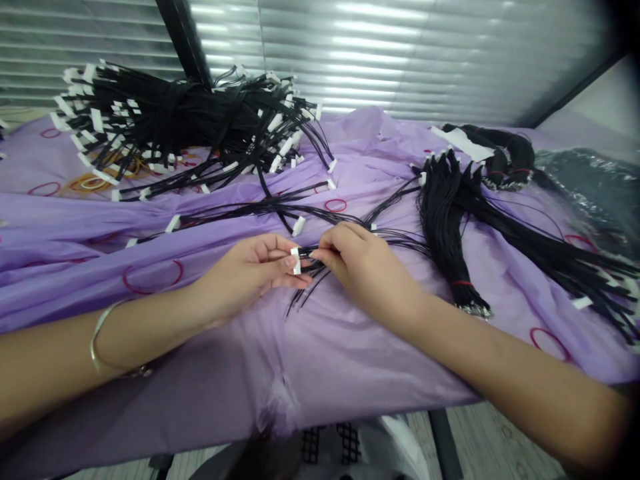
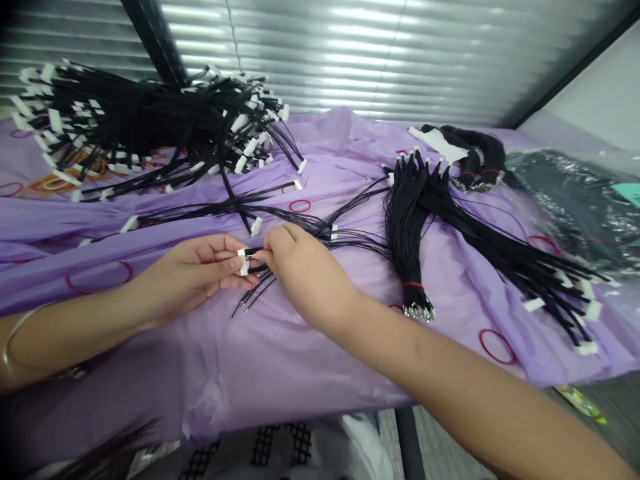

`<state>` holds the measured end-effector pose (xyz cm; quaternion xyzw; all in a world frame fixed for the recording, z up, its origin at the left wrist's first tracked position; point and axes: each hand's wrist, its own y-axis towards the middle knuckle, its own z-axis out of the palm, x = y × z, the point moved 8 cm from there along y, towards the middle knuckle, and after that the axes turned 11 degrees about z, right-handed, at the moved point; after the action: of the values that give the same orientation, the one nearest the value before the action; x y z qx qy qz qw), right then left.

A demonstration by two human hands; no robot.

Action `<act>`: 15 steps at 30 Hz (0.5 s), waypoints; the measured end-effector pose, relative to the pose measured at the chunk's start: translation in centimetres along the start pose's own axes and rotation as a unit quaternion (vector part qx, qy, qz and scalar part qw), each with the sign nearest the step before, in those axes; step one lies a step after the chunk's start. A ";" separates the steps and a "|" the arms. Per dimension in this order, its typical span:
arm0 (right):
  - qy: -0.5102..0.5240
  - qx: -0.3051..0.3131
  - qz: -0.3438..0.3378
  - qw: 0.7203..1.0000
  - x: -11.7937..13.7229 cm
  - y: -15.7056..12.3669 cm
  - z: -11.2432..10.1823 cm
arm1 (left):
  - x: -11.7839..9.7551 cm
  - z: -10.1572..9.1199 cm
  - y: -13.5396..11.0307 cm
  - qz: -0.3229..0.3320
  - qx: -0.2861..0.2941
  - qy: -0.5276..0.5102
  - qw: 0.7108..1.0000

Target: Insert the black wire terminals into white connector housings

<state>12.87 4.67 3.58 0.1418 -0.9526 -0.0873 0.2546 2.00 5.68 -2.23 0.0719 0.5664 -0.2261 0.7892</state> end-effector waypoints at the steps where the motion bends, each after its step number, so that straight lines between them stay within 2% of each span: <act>1: -0.008 0.003 -0.001 1.000 0.0 0.0 0.1 | 0.0 0.0 0.0 -0.001 0.000 0.004 1.000; 15: -0.047 0.043 0.006 0.998 0.0 -0.1 0.9 | 0.3 -0.2 0.1 -0.008 0.008 0.030 0.999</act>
<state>12.42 4.68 2.75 0.1422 -0.9674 -0.0510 0.2033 1.95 5.73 -2.56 0.0805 0.5883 -0.2352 0.7695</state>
